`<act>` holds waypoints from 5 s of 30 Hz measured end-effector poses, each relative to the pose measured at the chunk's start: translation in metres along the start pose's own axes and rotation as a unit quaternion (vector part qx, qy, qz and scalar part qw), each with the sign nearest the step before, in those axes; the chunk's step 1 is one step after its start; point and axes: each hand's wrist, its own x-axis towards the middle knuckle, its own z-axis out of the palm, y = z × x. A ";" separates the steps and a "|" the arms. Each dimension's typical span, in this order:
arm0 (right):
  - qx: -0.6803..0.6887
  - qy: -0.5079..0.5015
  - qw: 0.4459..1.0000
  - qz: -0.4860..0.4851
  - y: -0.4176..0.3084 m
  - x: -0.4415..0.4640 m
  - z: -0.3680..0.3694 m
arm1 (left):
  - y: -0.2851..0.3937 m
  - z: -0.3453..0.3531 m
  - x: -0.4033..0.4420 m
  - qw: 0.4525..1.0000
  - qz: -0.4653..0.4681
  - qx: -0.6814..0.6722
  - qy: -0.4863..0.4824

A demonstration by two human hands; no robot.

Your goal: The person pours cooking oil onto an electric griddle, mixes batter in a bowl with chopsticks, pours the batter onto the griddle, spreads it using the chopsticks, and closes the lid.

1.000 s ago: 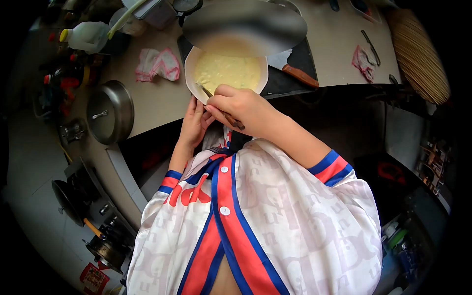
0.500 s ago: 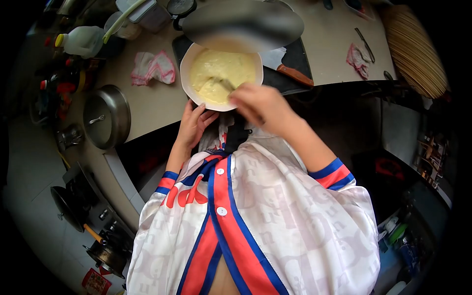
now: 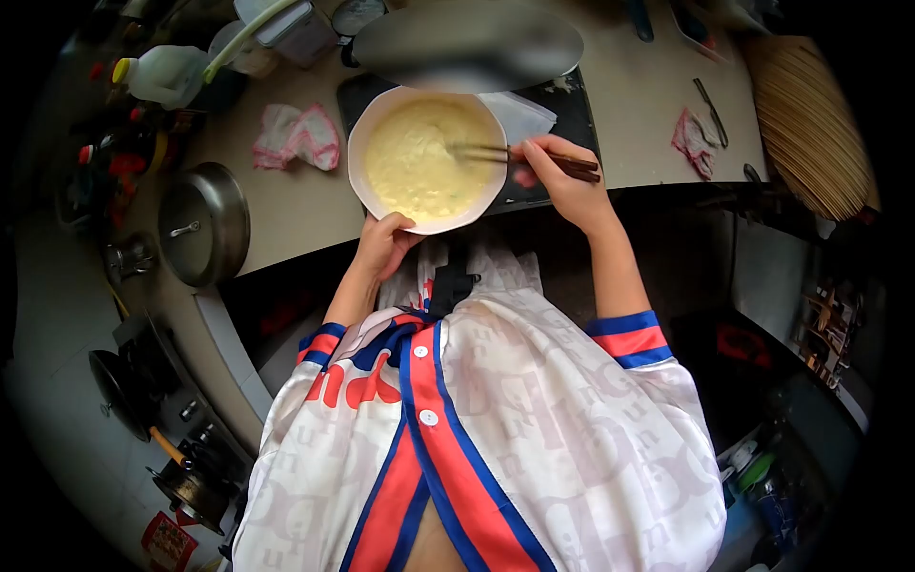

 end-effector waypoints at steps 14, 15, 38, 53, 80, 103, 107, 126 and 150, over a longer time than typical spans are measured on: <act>0.001 -0.299 0.954 -0.008 -0.067 -0.003 0.079 | 0.019 -0.035 -0.111 0.994 0.055 -0.039 0.086; 0.026 -0.308 0.950 -0.042 -0.068 0.000 0.093 | 0.016 -0.040 -0.123 0.991 0.074 -0.028 0.103; -0.089 -0.705 0.610 -0.351 -0.108 -0.277 0.450 | -0.179 -0.201 -0.503 0.830 0.366 -0.253 0.335; -0.065 -0.851 0.395 -0.339 -0.100 -0.518 0.630 | -0.313 -0.172 -0.643 0.564 0.502 -0.432 0.493; -0.071 -0.956 0.216 -0.184 0.028 -0.982 0.717 | -0.566 -0.271 -0.990 0.410 0.535 -0.445 0.590; -0.057 -0.886 0.433 -0.157 0.053 -1.094 0.865 | -0.566 -0.448 -1.169 0.528 0.508 -0.407 0.546; -0.124 -0.885 0.446 -0.047 0.045 -1.091 0.868 | -0.565 -0.468 -1.190 0.549 0.503 -0.394 0.539; -0.103 -0.836 0.522 -0.132 0.052 -1.092 0.871 | -0.552 -0.491 -1.214 0.576 0.474 -0.394 0.537; 0.019 -0.813 0.570 -0.112 0.099 -1.070 0.843 | -0.523 -0.506 -1.236 0.612 0.338 -0.347 0.625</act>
